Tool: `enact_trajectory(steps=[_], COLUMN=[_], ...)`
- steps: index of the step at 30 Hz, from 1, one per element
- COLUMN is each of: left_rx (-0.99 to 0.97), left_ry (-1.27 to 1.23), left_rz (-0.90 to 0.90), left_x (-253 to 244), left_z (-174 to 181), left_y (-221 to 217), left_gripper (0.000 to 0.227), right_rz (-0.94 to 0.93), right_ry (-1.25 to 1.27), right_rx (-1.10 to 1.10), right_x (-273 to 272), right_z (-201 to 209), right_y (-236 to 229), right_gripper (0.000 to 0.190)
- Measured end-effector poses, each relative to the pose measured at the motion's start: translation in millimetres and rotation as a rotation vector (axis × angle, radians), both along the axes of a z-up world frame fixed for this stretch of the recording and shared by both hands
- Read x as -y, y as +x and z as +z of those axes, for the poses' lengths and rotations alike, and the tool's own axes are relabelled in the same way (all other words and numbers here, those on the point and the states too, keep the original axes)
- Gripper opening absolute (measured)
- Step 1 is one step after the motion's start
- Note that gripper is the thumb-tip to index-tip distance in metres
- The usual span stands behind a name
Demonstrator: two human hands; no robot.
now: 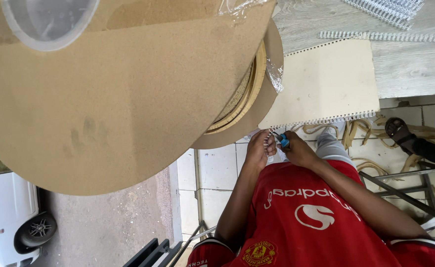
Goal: The person uses blue-handled pliers to cut a long coil of white spiral wire into shorter segments. They repeatedly measure the wire against a stack of paper on the table, cut the measured length, and place the cut pieces onto the stack. The person continues this process throughout the video, handling the wire and pliers with both hands.
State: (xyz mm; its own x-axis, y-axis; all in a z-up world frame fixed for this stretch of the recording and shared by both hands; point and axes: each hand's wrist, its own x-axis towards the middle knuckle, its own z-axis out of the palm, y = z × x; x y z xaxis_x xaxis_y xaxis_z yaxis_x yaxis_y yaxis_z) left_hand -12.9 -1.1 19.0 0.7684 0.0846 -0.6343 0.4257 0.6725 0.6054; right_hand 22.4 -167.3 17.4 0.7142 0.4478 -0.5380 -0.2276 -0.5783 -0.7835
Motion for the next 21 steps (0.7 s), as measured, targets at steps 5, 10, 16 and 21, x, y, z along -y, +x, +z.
enact_trajectory(steps=[5,10,16,21], left_rx=[0.035,-0.01,-0.063,-0.061], left_ry=[0.027,0.134,0.198,0.065], left_rz=[-0.032,-0.005,0.09,0.043], left_x=[1.3,9.9,25.3,8.9], left_z=[-7.3,1.9,39.7,30.8], left_y=[-0.7,7.5,16.6,17.3], left_gripper=[0.018,0.022,0.025,0.028], right_rz=[0.011,-0.011,-0.056,-0.7], right_ry=[-0.025,-0.083,-0.22,0.215], right_rx=[0.005,0.036,0.165,0.085], right_x=[3.8,-7.9,7.1,60.8], right_z=[-6.5,3.1,29.7,38.5], right_y=[2.3,6.5,0.1,-7.3], right_gripper=[0.037,0.029,0.037,0.034])
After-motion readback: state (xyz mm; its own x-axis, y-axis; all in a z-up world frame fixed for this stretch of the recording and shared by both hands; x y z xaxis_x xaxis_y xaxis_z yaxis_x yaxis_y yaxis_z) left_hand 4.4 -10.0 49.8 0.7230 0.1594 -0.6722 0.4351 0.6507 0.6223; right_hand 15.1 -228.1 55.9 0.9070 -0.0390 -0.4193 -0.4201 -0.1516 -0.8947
